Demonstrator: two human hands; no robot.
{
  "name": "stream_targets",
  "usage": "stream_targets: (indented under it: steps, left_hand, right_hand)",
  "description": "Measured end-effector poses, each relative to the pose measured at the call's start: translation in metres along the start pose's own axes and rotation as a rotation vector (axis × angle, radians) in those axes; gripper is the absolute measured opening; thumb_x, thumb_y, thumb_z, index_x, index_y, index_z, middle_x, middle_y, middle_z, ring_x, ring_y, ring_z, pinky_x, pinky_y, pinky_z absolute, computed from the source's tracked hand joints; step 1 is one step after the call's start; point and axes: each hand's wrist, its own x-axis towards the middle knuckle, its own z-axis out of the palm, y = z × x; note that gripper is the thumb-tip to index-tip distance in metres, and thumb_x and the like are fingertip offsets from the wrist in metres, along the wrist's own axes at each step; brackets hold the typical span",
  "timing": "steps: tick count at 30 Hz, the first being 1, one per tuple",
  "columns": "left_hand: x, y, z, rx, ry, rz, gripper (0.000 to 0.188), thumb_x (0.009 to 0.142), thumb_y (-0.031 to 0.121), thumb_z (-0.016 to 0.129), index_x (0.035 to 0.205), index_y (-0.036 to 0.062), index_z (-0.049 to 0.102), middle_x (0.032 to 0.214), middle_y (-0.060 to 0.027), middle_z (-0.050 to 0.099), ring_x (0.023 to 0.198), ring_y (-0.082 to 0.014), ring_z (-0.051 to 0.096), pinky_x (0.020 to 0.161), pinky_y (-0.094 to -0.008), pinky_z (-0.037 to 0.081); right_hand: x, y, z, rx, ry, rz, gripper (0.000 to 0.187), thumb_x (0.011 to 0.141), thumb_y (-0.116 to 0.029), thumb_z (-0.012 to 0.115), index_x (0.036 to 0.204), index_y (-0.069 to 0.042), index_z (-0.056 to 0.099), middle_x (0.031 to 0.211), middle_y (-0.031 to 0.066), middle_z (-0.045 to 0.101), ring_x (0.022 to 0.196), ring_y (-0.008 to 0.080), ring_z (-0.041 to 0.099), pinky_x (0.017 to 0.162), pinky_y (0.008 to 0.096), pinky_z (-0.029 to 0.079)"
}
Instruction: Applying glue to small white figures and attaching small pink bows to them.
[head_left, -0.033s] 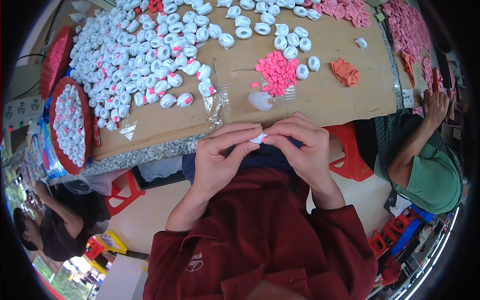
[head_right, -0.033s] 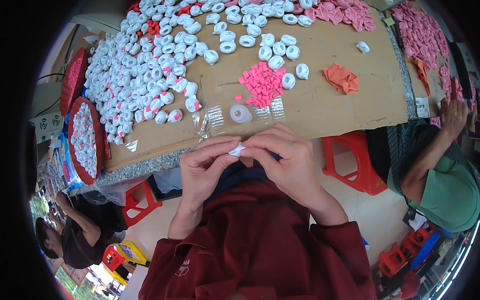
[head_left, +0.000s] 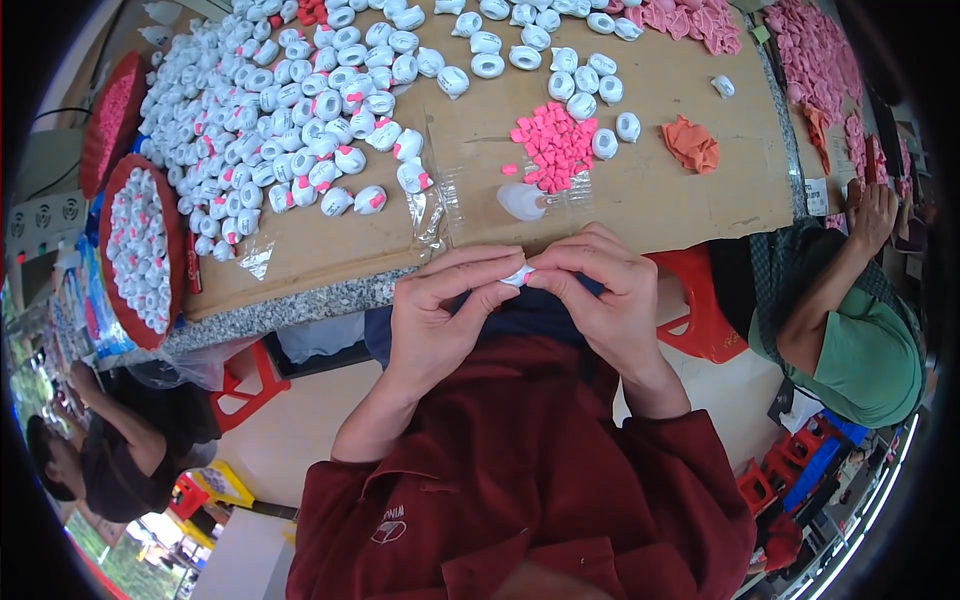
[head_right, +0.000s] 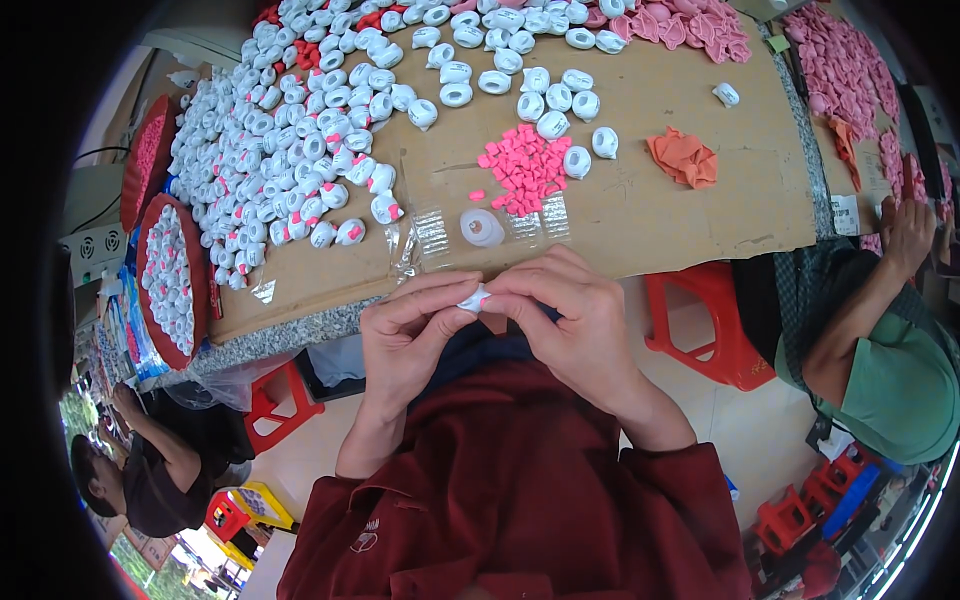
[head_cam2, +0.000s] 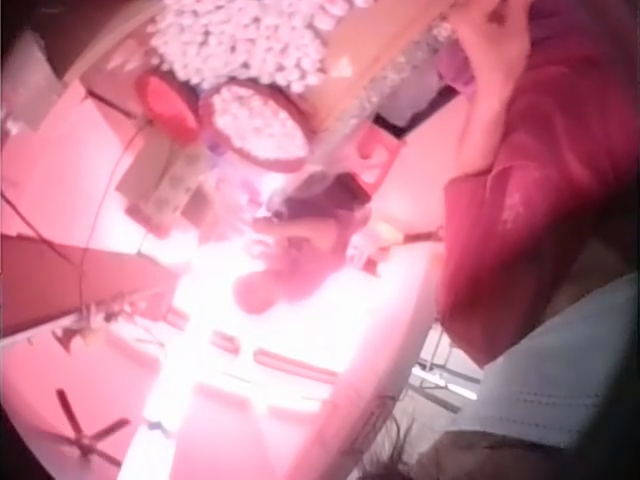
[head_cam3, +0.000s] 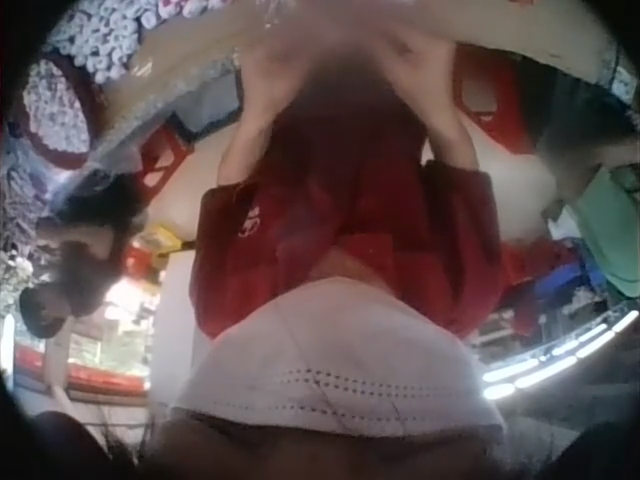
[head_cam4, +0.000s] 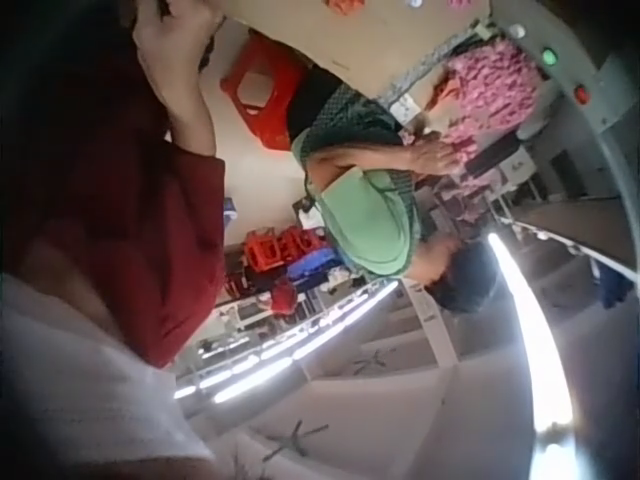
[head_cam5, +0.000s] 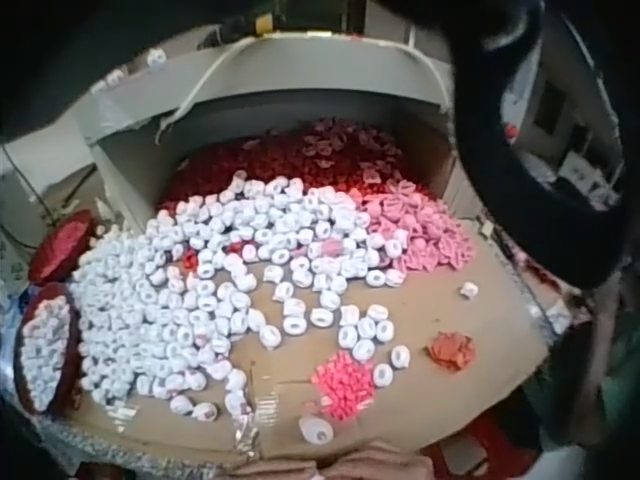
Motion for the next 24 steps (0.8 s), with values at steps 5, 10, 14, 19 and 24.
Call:
stream_targets:
  steps: [5, 10, 14, 19, 24]
  left_hand:
    - [0.0, -0.002, 0.004, -0.054, 0.072, 0.003, 0.028, 0.075, -0.007, 0.062, 0.103, -0.0007, 0.062, 0.104, -0.0119, 0.06, 0.089, -0.0149, 0.059, 0.076, -0.0244, 0.049]
    - [-0.003, -0.003, 0.004, -0.217, 0.123, -0.044, 0.025, 0.075, -0.006, 0.064, 0.099, -0.001, 0.062, 0.1, -0.0106, 0.061, 0.085, -0.0122, 0.06, 0.073, -0.0224, 0.049]
    - [-0.004, -0.008, 0.001, -0.259, 0.072, -0.057, 0.021, 0.076, -0.005, 0.064, 0.096, -0.0014, 0.062, 0.099, -0.0098, 0.062, 0.084, -0.0125, 0.06, 0.073, -0.0231, 0.049]
    - [0.0, 0.006, -0.007, 0.047, 0.17, 0.102, 0.019, 0.073, 0.0, 0.068, 0.091, -0.0003, 0.063, 0.094, -0.0094, 0.063, 0.081, -0.0113, 0.06, 0.071, -0.0229, 0.048]
    - [0.038, 0.012, -0.05, 0.6, 0.467, 0.292, 0.02, 0.07, 0.001, 0.069, 0.09, 0.0017, 0.064, 0.092, -0.0087, 0.063, 0.084, -0.0161, 0.058, 0.073, -0.027, 0.046]
  right_hand:
    - [0.0, 0.002, 0.01, -0.008, 0.066, -0.017, 0.011, 0.066, 0.004, 0.067, 0.076, 0.0, 0.064, 0.07, 0.0065, 0.062, 0.065, 0.0163, 0.055, 0.06, 0.0257, 0.043]
    - [-0.004, 0.003, 0.016, 0.131, 0.082, -0.012, 0.011, 0.066, 0.005, 0.067, 0.075, 0.0, 0.064, 0.07, 0.0072, 0.06, 0.065, 0.0162, 0.054, 0.058, 0.0251, 0.042]
    - [-0.008, 0.006, 0.018, 0.178, 0.064, 0.003, 0.013, 0.066, 0.004, 0.068, 0.077, 0.001, 0.064, 0.071, 0.0068, 0.06, 0.065, 0.0153, 0.053, 0.058, 0.0247, 0.041]
    - [-0.003, 0.006, 0.014, 0.246, 0.027, -0.004, 0.013, 0.066, 0.003, 0.069, 0.078, 0.001, 0.063, 0.069, 0.006, 0.06, 0.064, 0.0149, 0.052, 0.058, 0.0249, 0.041]
    - [0.009, 0.005, 0.011, -0.126, 0.301, -0.005, 0.03, 0.062, -0.001, 0.073, 0.09, -0.001, 0.063, 0.086, 0.0069, 0.06, 0.076, 0.0171, 0.053, 0.063, 0.0256, 0.043]
